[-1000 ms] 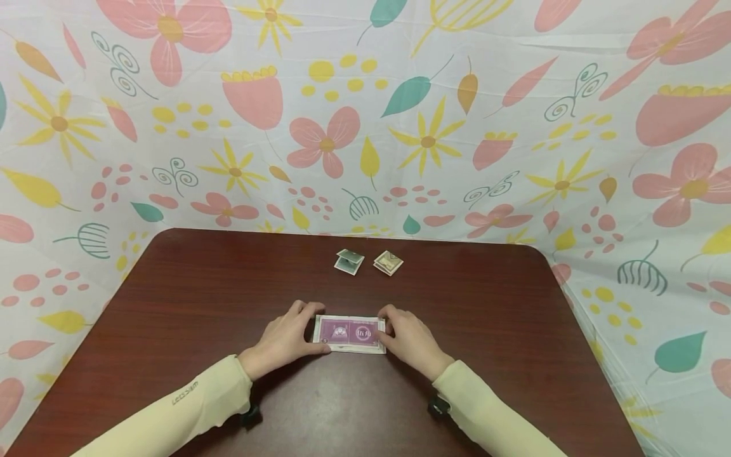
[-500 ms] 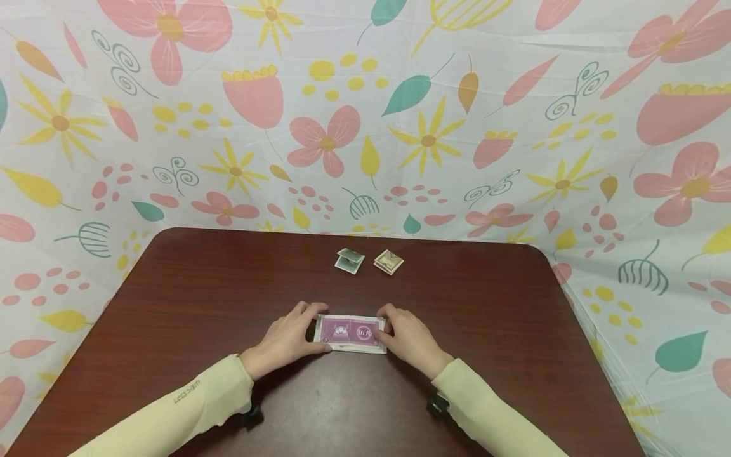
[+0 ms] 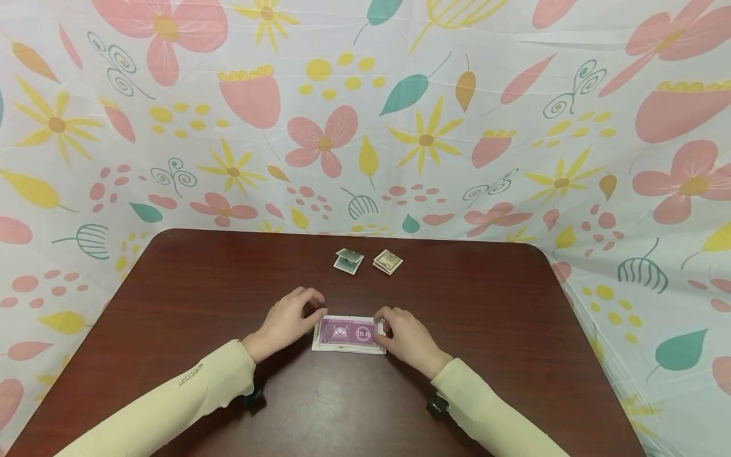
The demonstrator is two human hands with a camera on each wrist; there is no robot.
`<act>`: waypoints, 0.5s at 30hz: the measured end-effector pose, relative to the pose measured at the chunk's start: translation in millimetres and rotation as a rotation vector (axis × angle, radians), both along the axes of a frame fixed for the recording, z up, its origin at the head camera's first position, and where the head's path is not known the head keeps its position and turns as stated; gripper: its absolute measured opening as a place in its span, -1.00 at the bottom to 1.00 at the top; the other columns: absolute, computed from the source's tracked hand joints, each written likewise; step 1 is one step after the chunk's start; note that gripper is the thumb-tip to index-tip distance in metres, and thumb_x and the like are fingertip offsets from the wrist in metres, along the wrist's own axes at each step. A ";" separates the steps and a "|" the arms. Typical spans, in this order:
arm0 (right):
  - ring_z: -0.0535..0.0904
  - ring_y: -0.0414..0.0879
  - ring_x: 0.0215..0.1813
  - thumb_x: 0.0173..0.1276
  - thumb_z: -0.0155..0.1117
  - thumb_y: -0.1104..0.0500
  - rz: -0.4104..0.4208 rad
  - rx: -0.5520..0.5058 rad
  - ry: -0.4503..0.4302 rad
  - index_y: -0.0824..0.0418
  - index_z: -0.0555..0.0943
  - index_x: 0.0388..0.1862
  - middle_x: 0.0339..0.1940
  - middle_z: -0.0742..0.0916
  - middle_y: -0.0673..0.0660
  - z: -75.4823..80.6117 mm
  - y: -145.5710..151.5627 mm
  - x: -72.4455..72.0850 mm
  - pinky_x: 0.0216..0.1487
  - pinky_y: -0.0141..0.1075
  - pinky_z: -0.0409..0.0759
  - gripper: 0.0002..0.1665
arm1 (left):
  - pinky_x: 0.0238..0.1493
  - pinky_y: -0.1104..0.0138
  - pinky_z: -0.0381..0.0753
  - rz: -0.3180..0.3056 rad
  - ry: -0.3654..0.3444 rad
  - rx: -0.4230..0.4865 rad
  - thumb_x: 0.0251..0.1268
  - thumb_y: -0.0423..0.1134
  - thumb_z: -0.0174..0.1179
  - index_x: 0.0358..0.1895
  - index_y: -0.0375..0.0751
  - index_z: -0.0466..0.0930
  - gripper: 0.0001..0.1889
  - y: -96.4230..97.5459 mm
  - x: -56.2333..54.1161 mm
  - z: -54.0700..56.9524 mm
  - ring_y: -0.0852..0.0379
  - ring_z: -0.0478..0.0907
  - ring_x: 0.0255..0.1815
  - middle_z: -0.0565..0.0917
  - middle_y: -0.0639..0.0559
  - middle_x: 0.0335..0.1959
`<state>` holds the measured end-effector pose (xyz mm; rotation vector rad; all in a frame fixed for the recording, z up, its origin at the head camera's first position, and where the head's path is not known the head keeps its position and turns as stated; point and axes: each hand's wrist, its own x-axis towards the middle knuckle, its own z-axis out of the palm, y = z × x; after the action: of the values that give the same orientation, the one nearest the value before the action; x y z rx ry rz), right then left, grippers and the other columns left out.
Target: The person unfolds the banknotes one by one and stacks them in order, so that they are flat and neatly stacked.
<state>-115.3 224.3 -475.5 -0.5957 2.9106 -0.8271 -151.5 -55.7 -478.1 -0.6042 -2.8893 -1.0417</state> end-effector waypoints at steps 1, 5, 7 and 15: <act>0.42 -0.19 -0.33 0.31 0.53 0.21 -0.003 0.004 -0.006 0.17 0.65 -0.03 -0.38 0.56 -0.04 -0.3 0.2 -0.2 -0.29 -0.31 0.46 -0.70 | -0.25 0.09 0.64 0.006 0.001 0.003 0.42 -0.10 0.35 -0.02 -0.07 0.68 -0.80 0.8 -4.2 0.6 0.06 0.67 -0.20 0.66 0.05 -0.18; 0.42 -0.18 -0.32 0.32 0.52 0.20 -0.006 0.010 -0.021 0.16 0.65 -0.02 -0.37 0.55 -0.05 -1.2 0.3 -0.7 -0.27 -0.31 0.46 -0.70 | -0.24 0.11 0.62 0.038 0.013 0.021 0.44 -0.09 0.33 -0.04 -0.05 0.69 -0.82 4.7 -23.7 4.4 0.06 0.65 -0.21 0.66 0.06 -0.18; 0.42 -0.18 -0.32 0.32 0.52 0.19 -0.002 0.009 -0.019 0.16 0.65 -0.02 -0.37 0.55 -0.05 -1.8 0.4 -0.9 -0.27 -0.31 0.47 -0.70 | -0.26 0.13 0.60 0.059 0.012 0.029 0.47 -0.07 0.31 -0.04 -0.05 0.69 -0.82 6.8 -35.1 7.3 0.06 0.62 -0.25 0.66 0.05 -0.18; 0.42 -0.19 -0.34 0.30 0.53 0.22 0.005 -0.014 -0.001 0.17 0.66 -0.03 -0.38 0.55 -0.04 -2.1 0.6 0.2 -0.30 -0.32 0.47 -0.70 | -0.33 0.21 0.45 0.171 -0.062 0.081 0.52 0.02 0.24 -0.09 -0.08 0.69 -0.75 16.4 -81.6 14.4 0.06 0.52 -0.35 0.64 0.04 -0.28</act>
<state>-115.2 225.0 -477.6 -0.6035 2.9029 -0.8481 -233.1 -39.3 -463.7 -0.3206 -2.8713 -1.1645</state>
